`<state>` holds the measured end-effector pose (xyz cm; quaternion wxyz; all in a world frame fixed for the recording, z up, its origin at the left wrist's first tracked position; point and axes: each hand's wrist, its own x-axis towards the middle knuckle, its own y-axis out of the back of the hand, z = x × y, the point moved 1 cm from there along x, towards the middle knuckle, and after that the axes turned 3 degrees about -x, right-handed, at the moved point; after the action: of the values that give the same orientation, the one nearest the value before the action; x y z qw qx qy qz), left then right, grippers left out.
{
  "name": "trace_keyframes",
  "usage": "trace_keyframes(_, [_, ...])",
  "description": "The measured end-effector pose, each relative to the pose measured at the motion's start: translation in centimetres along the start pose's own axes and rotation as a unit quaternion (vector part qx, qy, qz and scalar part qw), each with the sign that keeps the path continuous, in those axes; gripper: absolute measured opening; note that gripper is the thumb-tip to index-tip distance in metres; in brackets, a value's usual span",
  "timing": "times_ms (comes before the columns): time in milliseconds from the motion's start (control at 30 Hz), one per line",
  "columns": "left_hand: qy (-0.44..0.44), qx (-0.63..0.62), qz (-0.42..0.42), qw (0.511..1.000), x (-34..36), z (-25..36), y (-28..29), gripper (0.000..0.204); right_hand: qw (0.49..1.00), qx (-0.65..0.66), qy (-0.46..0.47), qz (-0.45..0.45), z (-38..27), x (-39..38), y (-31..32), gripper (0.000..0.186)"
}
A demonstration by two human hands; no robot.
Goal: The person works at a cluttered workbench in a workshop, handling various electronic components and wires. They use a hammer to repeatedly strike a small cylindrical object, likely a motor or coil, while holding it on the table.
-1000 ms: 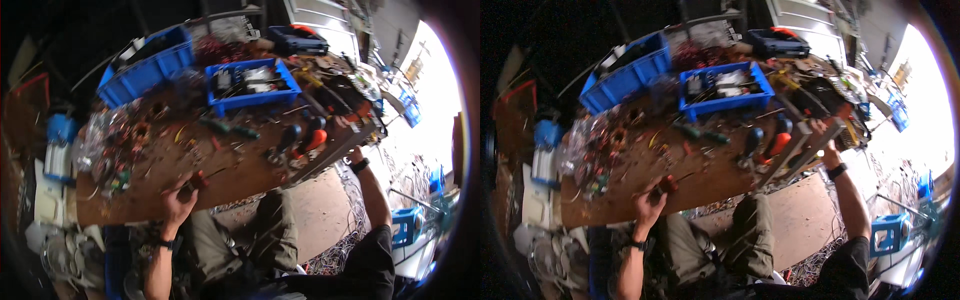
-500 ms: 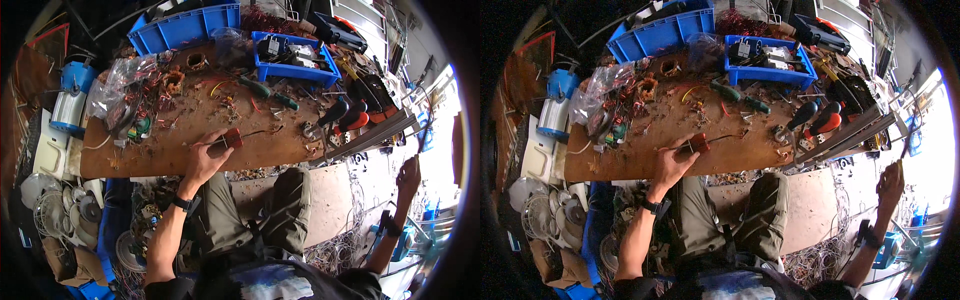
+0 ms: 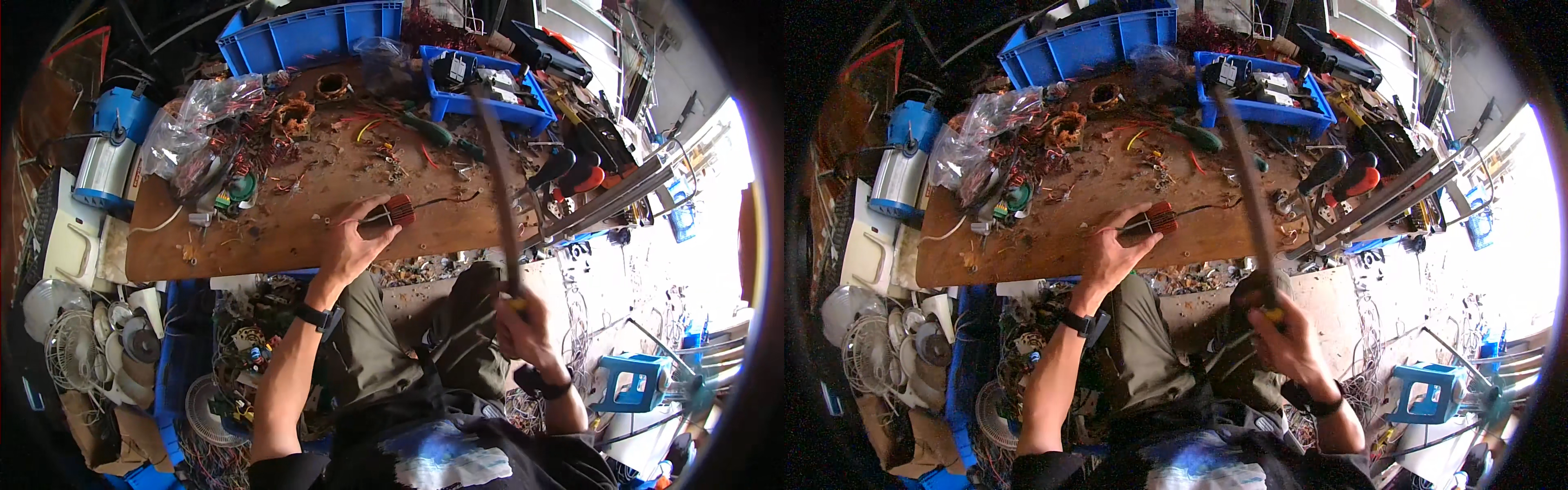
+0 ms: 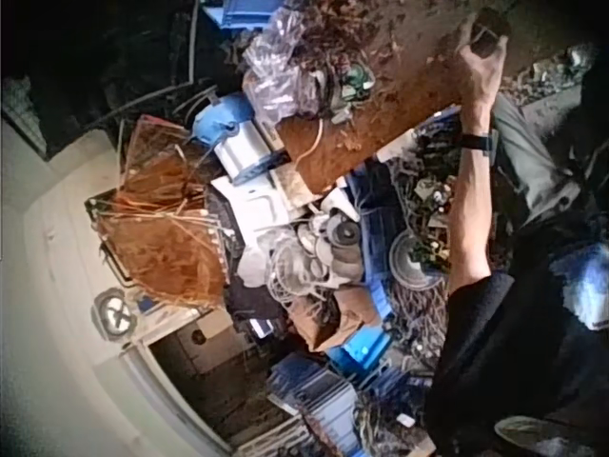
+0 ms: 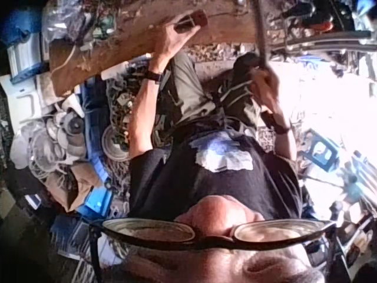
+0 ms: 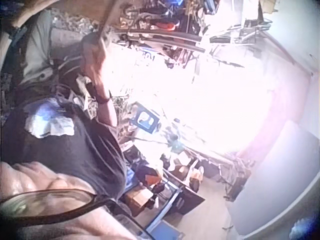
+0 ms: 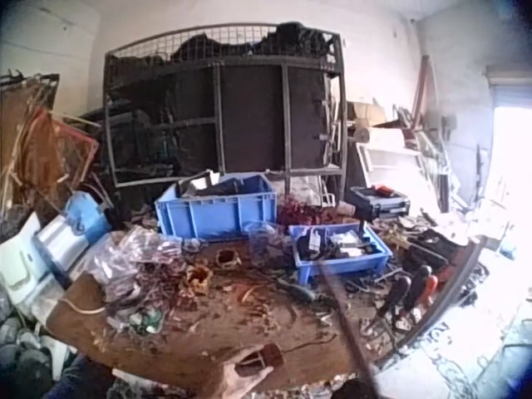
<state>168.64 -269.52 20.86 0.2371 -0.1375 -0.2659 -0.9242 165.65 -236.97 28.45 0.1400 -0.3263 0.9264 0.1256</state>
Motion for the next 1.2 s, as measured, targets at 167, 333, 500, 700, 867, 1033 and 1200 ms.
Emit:
trace_keyframes(167, [-0.005,0.006,0.013,1.000,0.2,0.1,0.3,0.042,0.997,-0.027,0.063,-0.034,0.9,5.4,-4.1,0.029])
trace_keyframes(333, [-0.052,0.015,0.030,0.998,0.2,-0.3,0.1,0.043,0.995,-0.058,0.061,-0.059,0.9,6.8,-5.6,0.036])
trace_keyframes(500, [-0.017,0.023,0.029,0.999,-0.2,-1.6,-0.4,0.046,0.991,-0.113,0.062,-0.038,1.7,7.8,-6.1,0.031])
trace_keyframes(700, [-0.041,0.063,0.017,0.997,0.0,-0.1,0.3,0.043,0.964,-0.207,0.168,-0.002,1.3,8.2,-6.8,0.029])
trace_keyframes(867, [-0.055,0.084,0.024,0.995,0.4,0.7,0.7,0.040,0.980,-0.173,0.098,-0.018,1.1,8.1,-7.2,0.027])
trace_keyframes(1033, [-0.050,0.058,0.030,0.997,0.5,1.5,0.8,0.037,0.992,-0.109,0.052,-0.031,1.0,8.1,-7.3,0.027])
trace_keyframes(1200, [-0.071,0.044,0.038,0.996,0.4,0.5,0.4,0.035,0.996,-0.075,0.036,-0.036,1.6,8.3,-7.6,0.028])
